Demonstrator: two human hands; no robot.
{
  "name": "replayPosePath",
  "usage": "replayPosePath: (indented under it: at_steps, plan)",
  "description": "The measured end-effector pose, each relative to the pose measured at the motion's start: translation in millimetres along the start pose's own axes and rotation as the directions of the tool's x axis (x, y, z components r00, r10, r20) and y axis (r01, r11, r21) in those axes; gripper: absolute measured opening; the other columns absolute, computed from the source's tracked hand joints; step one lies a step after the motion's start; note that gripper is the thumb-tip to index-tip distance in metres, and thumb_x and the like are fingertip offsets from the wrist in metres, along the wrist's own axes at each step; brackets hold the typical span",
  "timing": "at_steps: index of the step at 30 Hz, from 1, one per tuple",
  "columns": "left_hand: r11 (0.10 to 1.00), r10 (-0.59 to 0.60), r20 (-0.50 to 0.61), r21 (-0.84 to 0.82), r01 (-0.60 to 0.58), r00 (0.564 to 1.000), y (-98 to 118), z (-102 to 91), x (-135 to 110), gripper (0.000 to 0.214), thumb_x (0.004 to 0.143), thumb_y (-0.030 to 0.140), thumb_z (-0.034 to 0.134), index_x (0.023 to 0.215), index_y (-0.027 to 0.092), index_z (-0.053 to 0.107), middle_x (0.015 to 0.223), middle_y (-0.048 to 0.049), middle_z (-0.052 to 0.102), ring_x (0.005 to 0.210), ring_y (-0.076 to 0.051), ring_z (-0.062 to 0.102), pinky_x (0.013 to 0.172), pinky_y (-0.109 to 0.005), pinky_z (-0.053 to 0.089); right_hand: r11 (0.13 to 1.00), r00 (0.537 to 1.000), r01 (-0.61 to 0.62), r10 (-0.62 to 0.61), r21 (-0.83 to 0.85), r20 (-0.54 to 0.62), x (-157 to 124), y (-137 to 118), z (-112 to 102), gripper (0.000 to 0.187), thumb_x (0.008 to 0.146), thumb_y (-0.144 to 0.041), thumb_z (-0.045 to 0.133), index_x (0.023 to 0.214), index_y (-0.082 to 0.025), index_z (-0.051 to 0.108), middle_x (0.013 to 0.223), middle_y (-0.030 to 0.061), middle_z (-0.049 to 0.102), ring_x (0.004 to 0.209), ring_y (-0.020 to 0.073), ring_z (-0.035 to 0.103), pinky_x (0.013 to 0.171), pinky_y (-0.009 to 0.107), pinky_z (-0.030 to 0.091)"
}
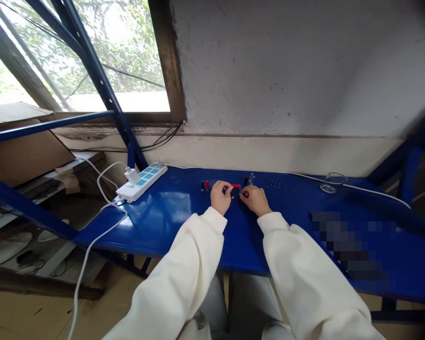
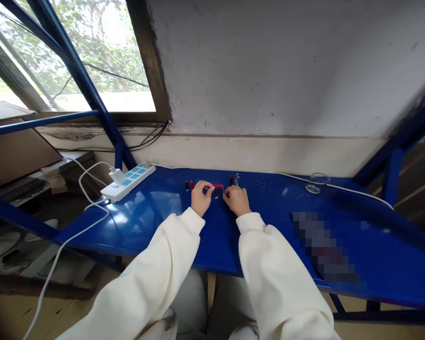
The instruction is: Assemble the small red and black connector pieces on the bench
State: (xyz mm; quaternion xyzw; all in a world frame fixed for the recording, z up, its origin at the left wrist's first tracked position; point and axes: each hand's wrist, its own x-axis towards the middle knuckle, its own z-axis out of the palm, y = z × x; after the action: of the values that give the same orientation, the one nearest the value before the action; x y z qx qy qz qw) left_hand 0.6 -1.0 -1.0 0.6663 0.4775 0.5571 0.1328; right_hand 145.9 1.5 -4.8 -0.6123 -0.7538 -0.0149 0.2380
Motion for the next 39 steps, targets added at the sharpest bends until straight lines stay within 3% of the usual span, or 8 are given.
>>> replayPosePath:
  at_steps: [7,13,18,25,28,32,36,39]
  plan:
    - [1.000,0.027,-0.008,-0.003,-0.028,1.000,-1,-0.6,-1,0.009,0.078,0.019,0.048,0.081,0.016,0.056,0.084,-0.0037,0.057,0.074,-0.012,0.053,0.074,-0.027,0.045,1.000,1.000,0.026,-0.026,0.001,-0.003,-2,-2,-2,0.012,0.074,-0.024,0.049,0.070,-0.017,0.058,0.071,0.0020,0.058,0.070,0.0135,0.051,0.060,0.025,0.023]
    - [0.989,0.141,0.135,0.030,-0.146,0.981,7,-3.1,-5,0.032,0.082,0.018,0.041,0.112,0.022,0.052,0.106,-0.0064,0.055,0.095,-0.015,0.051,0.084,-0.029,0.043,1.000,1.000,0.017,-0.017,0.006,-0.014,-1,-3,-4,0.013,0.073,-0.026,0.049,0.070,-0.017,0.058,0.071,0.0026,0.058,0.071,0.0142,0.051,0.060,0.025,0.024]
    - [0.972,0.182,0.233,0.104,-0.211,0.955,3,-0.3,-7,0.034,0.082,0.015,0.039,0.110,0.022,0.056,0.102,-0.0054,0.056,0.095,-0.015,0.051,0.088,-0.030,0.041,1.000,0.996,-0.010,0.012,0.026,-0.084,-2,-2,-2,0.014,0.074,-0.028,0.049,0.069,-0.017,0.057,0.070,0.0023,0.057,0.070,0.0141,0.052,0.060,0.025,0.026]
    - [0.961,0.169,0.327,0.155,-0.229,0.930,-6,4.2,-9,0.044,0.078,0.011,0.041,0.120,0.022,0.049,0.106,-0.0043,0.057,0.097,-0.015,0.050,0.089,-0.032,0.040,0.992,0.991,-0.053,0.066,0.112,-0.117,-3,-1,1,0.016,0.074,-0.030,0.049,0.070,-0.017,0.058,0.069,0.0020,0.057,0.066,0.0132,0.052,0.060,0.024,0.031]
    - [0.959,0.180,0.342,0.148,-0.242,0.922,-8,5.7,-9,0.037,0.078,0.011,0.041,0.110,0.021,0.056,0.104,-0.0043,0.058,0.094,-0.015,0.052,0.088,-0.032,0.041,0.990,0.990,-0.049,0.065,0.132,-0.124,-3,-2,1,0.016,0.074,-0.030,0.049,0.070,-0.017,0.058,0.069,0.0016,0.056,0.065,0.0127,0.052,0.061,0.023,0.032]
    - [0.968,0.181,0.287,0.119,-0.222,0.941,-5,4.5,-8,0.026,0.078,0.011,0.042,0.092,0.019,0.062,0.096,-0.0046,0.060,0.089,-0.014,0.053,0.085,-0.030,0.043,0.987,0.989,-0.047,0.067,0.152,-0.129,-3,-2,1,0.014,0.073,-0.027,0.050,0.072,-0.017,0.059,0.070,0.0018,0.057,0.065,0.0126,0.052,0.060,0.023,0.032]
    - [0.989,0.101,0.132,0.097,-0.114,0.986,0,0.4,-6,0.030,0.080,0.018,0.043,0.109,0.018,0.053,0.094,-0.0058,0.059,0.083,-0.014,0.055,0.083,-0.031,0.044,0.989,0.996,-0.004,0.018,0.147,-0.093,-3,-3,0,0.014,0.074,-0.029,0.050,0.074,-0.018,0.059,0.070,0.0012,0.056,0.064,0.0121,0.051,0.060,0.023,0.031]
    - [0.991,0.093,0.128,0.087,-0.105,0.987,0,-0.3,-4,0.027,0.082,0.023,0.042,0.107,0.019,0.054,0.094,-0.0060,0.058,0.085,-0.015,0.055,0.082,-0.031,0.045,0.990,0.997,0.044,-0.034,0.135,-0.074,-3,-3,-1,0.014,0.075,-0.028,0.050,0.074,-0.018,0.059,0.070,0.0009,0.056,0.065,0.0120,0.051,0.060,0.023,0.030]
